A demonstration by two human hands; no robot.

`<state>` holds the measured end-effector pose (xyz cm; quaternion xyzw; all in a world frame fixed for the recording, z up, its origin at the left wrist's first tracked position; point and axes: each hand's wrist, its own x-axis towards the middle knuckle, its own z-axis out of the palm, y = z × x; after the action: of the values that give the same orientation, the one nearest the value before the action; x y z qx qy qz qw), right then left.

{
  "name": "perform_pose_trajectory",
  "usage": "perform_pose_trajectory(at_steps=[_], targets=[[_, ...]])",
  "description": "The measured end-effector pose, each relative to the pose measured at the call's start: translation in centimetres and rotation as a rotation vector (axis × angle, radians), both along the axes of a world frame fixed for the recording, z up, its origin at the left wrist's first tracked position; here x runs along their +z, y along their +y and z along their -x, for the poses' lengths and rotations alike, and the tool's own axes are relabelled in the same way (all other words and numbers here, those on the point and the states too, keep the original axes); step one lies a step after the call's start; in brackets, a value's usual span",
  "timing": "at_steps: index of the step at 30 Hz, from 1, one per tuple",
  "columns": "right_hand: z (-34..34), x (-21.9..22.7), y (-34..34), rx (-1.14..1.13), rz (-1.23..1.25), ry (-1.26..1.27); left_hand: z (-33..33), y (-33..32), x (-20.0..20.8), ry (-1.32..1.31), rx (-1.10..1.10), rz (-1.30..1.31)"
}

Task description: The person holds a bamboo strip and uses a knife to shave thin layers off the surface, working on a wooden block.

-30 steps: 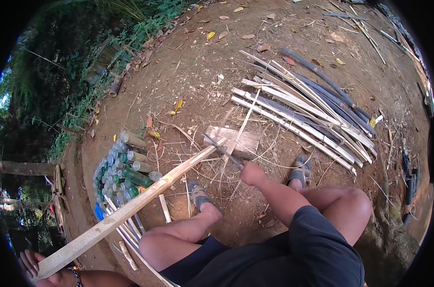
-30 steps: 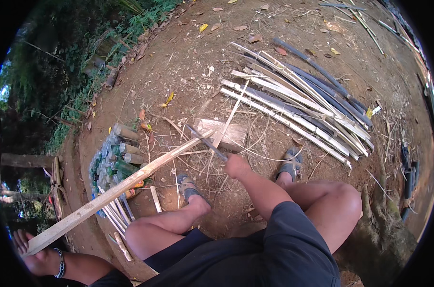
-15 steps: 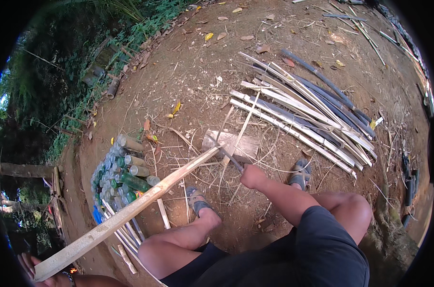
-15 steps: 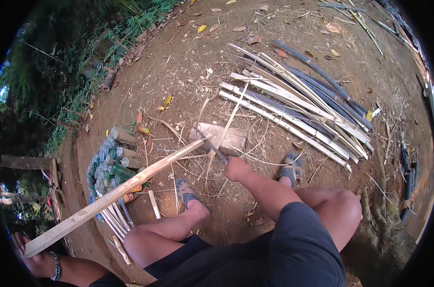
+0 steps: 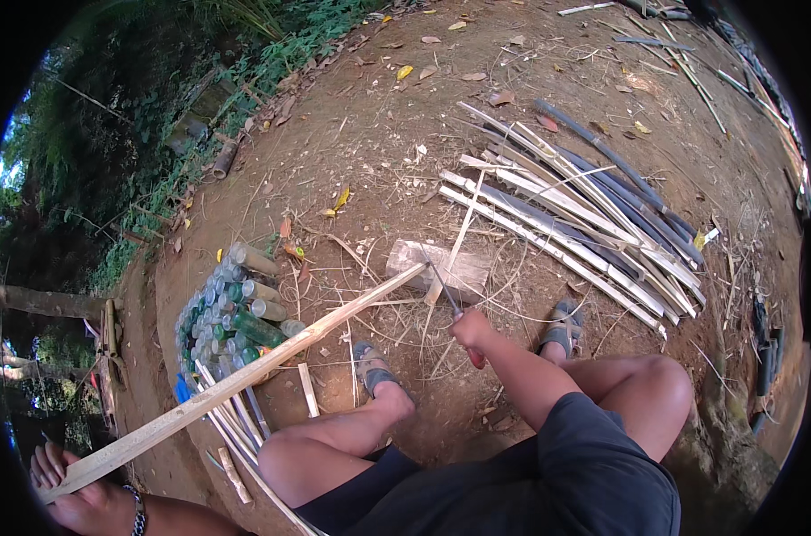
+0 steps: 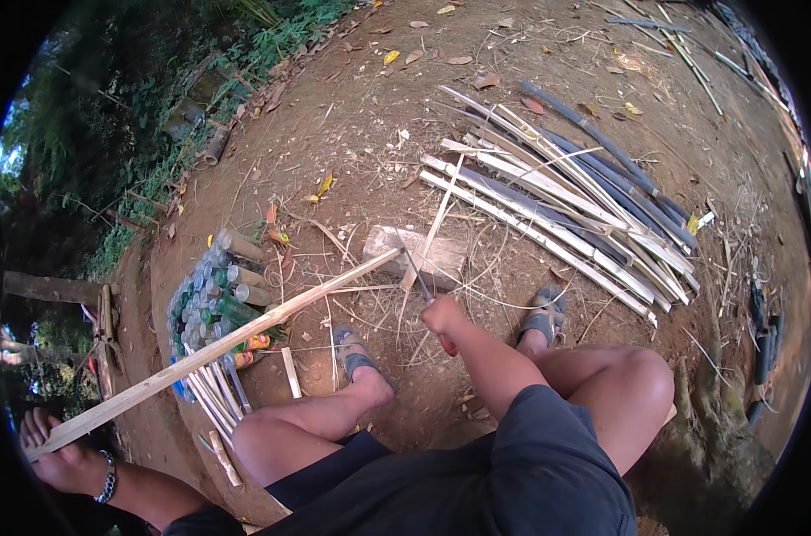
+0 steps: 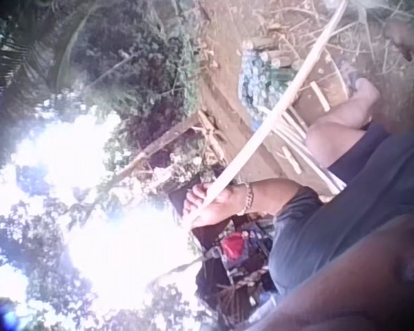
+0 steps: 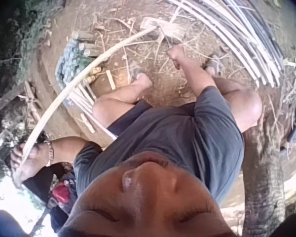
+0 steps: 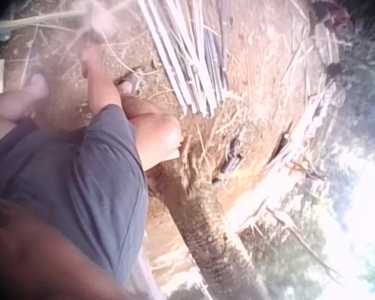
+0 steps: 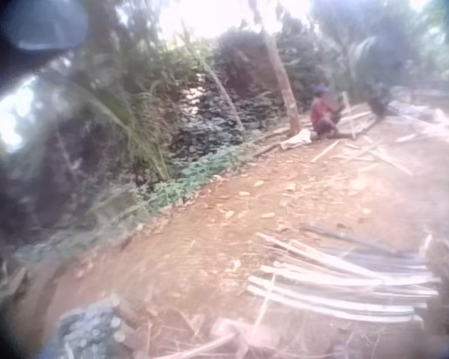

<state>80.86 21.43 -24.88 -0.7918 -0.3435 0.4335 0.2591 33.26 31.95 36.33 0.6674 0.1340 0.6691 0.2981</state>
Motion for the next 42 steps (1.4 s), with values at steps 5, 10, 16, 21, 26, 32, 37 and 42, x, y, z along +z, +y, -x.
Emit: perform_pose_trajectory(at_steps=[5, 10, 16, 21, 26, 32, 37, 42], targets=[[5.7, 8.1, -1.4, -0.173, -0.126, 0.089, -6.2, -4.0, -1.4, -0.225, -0.169, 0.037], [8.1, 19.4, -2.9, 0.018, -0.329, 0.093, -7.8, -5.6, -2.0, -0.139, -0.661, 0.129], [14.8, 29.8, -6.4, 0.25, -0.618, 0.108, -9.3, -9.4, -3.1, -0.232, -0.486, 0.0], [14.2, 32.5, -7.3, 0.299, -0.682, -0.014, -10.6, -12.6, -3.9, -0.275, -0.314, -0.031], [11.4, 30.0, -7.4, 0.068, -0.392, 0.079, -10.9, -14.4, -4.6, -0.261, -0.376, -0.061], [14.4, 29.7, -7.5, 0.324, -0.792, 0.039, -11.8, -14.7, -4.4, -0.327, -0.229, -0.036], [15.4, 34.8, -8.6, 0.296, -0.64, 0.092, -12.4, -14.5, -4.4, -0.382, -0.141, 0.005], [15.3, 35.9, -9.9, 0.484, -0.957, 0.141, -11.7, -15.3, -5.0, -0.321, -0.201, -0.044]])
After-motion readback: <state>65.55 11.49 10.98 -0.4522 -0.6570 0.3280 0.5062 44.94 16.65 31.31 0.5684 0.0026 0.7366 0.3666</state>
